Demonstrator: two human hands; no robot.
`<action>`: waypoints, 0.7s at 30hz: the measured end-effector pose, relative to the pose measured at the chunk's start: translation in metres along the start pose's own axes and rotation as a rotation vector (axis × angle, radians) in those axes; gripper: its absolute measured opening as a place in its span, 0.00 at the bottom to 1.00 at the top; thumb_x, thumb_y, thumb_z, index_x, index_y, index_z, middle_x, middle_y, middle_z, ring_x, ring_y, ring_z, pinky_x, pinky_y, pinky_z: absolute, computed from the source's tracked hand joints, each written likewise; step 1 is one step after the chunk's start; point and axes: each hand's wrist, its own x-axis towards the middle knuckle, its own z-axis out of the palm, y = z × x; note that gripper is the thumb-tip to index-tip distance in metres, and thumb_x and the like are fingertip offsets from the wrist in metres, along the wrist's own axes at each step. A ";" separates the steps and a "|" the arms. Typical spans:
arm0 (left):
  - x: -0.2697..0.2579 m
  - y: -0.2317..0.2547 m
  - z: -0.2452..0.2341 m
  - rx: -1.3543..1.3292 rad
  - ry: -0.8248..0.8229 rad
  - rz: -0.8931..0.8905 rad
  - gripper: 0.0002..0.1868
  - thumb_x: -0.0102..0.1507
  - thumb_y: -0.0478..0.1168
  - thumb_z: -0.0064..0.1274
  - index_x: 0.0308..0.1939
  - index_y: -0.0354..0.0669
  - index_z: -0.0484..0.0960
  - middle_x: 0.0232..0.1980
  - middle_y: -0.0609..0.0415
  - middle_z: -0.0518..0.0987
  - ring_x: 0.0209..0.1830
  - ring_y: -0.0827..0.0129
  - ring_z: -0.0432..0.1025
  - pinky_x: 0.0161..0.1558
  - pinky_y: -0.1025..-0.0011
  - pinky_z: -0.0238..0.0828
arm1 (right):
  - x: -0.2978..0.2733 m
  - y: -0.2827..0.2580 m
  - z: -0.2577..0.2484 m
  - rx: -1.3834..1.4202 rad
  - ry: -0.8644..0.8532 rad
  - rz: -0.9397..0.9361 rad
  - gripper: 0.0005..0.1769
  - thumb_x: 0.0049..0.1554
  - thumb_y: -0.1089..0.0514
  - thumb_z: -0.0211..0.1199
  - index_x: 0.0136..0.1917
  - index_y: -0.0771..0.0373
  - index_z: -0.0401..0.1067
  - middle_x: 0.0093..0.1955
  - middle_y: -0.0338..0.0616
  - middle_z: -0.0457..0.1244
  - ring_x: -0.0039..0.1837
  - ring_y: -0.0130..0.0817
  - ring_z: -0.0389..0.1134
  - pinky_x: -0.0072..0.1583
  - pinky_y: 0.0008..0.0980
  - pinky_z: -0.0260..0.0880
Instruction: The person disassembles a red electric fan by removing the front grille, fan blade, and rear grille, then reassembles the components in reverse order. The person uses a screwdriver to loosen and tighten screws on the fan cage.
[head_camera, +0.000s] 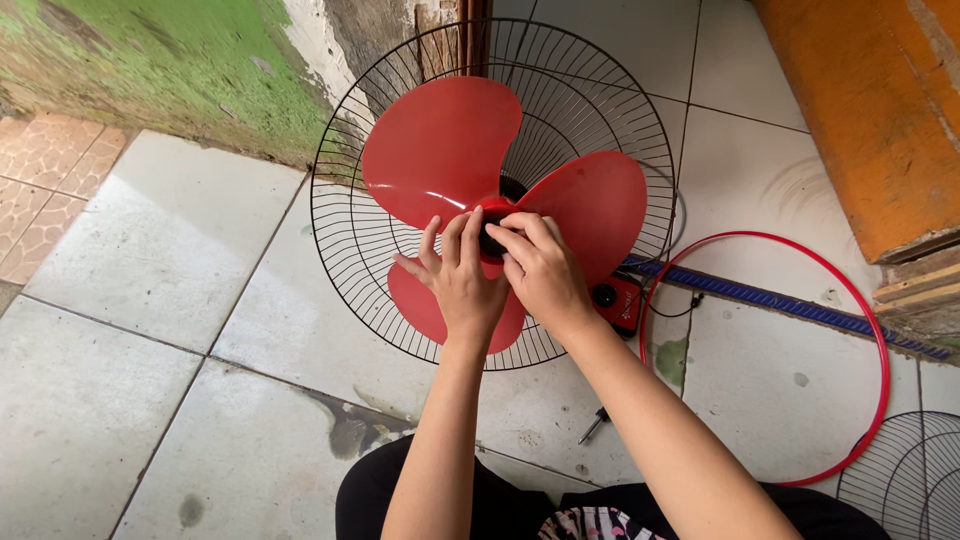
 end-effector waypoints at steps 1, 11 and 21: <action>-0.001 0.000 0.000 0.020 0.002 0.001 0.37 0.55 0.39 0.63 0.69 0.57 0.74 0.67 0.68 0.70 0.78 0.59 0.53 0.73 0.28 0.14 | 0.001 -0.001 0.000 0.004 -0.018 0.027 0.20 0.52 0.69 0.67 0.60 0.64 0.77 0.58 0.43 0.64 0.58 0.39 0.66 0.59 0.36 0.73; -0.002 0.000 0.000 -0.105 -0.005 -0.024 0.41 0.53 0.39 0.62 0.71 0.54 0.68 0.66 0.63 0.70 0.76 0.56 0.54 0.72 0.27 0.14 | -0.004 -0.002 0.011 0.015 0.068 0.005 0.27 0.48 0.71 0.66 0.62 0.61 0.71 0.67 0.47 0.62 0.68 0.48 0.62 0.66 0.41 0.68; -0.002 -0.002 0.004 -0.138 0.050 -0.013 0.45 0.56 0.40 0.63 0.75 0.51 0.59 0.62 0.58 0.73 0.76 0.55 0.55 0.72 0.27 0.15 | -0.007 -0.001 0.010 -0.040 0.109 -0.057 0.37 0.47 0.73 0.61 0.69 0.58 0.65 0.72 0.50 0.62 0.73 0.51 0.59 0.73 0.47 0.61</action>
